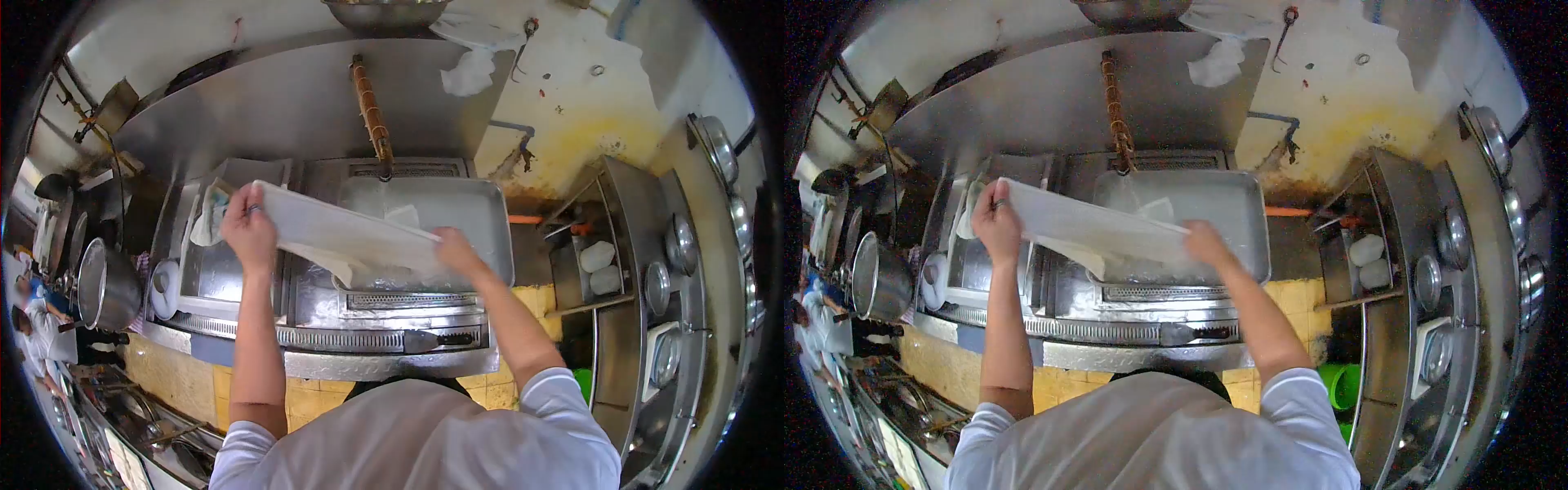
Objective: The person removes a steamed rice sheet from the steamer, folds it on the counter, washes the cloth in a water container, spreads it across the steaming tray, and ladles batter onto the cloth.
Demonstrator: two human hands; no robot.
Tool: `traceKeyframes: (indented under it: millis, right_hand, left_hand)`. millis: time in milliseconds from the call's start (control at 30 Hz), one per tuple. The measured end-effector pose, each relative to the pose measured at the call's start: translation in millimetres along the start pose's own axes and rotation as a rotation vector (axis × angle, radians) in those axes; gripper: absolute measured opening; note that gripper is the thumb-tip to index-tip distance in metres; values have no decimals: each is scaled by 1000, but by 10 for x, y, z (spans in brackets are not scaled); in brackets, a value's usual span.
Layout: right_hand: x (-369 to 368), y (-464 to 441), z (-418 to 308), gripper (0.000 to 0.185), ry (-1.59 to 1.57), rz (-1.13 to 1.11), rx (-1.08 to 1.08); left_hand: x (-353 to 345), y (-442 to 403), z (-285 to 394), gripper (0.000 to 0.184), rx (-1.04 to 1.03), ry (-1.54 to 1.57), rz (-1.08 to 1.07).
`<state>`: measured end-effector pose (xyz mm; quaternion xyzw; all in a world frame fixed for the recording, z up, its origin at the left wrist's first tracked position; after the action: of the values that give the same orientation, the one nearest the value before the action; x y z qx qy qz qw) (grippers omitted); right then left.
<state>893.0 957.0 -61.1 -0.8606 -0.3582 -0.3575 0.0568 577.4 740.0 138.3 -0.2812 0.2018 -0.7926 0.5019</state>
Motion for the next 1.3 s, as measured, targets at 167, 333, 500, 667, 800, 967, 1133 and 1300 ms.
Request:
traceKeyframes:
  millis: [167, 333, 500, 667, 800, 967, 1133, 1300]
  right_hand:
    - [112, 82, -676, 32, -47, 165, 297]
    - [-390, 78, -1145, 33, -225, -122, 183]
    - [445, 279, 518, 31, 227, 226, 134]
    - [1152, 452, 509, 21, 37, 249, -92]
    - [936, 455, -636, 19, -264, 157, 69]
    - [370, 165, -1289, 21, -462, -150, 127]
    - [365, -93, -1368, 33, -688, 14, 310]
    - [-117, -181, -1447, 25, -700, -108, 172]
  left_hand:
    - [-671, 733, -157, 36, -117, -121, -251]
    - [-809, 685, 504, 30, -256, -9, -289]
    - [134, 66, -248, 16, 153, -66, 20]
    - [-172, 706, -1527, 27, 440, -374, -250]
    - [-1037, 1122, -1461, 47, 76, -244, -473]
    - [-1821, 1275, 21, 40, 9, 223, -887]
    - [-1721, 926, 188, 23, 52, 190, -759]
    - [-1456, 763, 301, 26, -139, -40, -493]
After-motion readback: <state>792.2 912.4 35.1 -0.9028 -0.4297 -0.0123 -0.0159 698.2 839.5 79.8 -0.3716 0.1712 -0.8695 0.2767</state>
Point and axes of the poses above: each hand's wrist, its own y-axis away from the middle knuckle, its own x-axis out of the back of the hand, z = x × y, the point moved 7 cm from there along -y, towards the middle knuckle, and after that the axes turned 4 degrees about -y, right-handed, at the moved point
